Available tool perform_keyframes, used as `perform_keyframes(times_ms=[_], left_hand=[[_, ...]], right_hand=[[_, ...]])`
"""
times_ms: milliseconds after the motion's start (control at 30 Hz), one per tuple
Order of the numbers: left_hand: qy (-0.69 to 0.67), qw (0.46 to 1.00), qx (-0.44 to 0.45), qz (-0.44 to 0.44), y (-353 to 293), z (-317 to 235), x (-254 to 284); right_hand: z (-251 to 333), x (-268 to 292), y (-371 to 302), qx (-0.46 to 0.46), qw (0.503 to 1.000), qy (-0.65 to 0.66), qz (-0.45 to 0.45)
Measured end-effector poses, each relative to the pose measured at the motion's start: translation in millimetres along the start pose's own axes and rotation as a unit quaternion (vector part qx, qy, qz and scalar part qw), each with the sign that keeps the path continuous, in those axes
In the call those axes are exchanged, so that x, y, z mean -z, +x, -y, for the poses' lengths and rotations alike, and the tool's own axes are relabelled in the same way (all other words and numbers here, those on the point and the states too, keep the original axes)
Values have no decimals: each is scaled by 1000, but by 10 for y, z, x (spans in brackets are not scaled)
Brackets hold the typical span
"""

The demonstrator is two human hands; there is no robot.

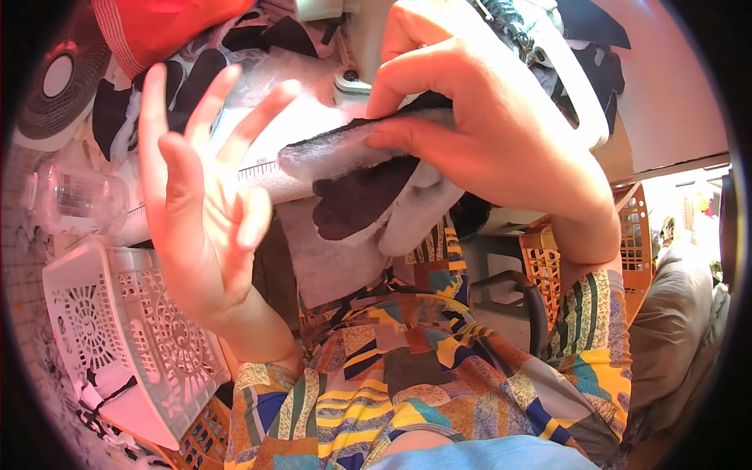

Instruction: Sewing pieces of a plush toy together using a specialized fur sewing machine.

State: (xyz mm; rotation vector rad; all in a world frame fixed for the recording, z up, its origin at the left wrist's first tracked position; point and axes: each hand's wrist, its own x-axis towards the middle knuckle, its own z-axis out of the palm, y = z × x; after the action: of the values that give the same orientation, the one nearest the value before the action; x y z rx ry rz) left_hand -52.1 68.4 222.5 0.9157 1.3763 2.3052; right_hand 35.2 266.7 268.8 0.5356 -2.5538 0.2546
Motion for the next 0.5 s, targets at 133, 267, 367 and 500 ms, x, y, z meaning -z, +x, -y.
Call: perform_keyframes(times_ms=[133, 267, 367, 500], left_hand=[[21, 994, 15, 105, 88, 68, -254], [171, 982, 38, 76, 75, 144, -407], [293, 949, -35, 111, 64, 164, -374], [401, 905, -80, 119, 98, 157, -392]], right_hand=[[-1, -14, -30, -5, 1000, -22, -16], [57, -10, -4, -49, 999, -14, -17], [125, 135, -24, -124, 991, 55, 8], [212, 579, 94, -166, 975, 111, 94]])
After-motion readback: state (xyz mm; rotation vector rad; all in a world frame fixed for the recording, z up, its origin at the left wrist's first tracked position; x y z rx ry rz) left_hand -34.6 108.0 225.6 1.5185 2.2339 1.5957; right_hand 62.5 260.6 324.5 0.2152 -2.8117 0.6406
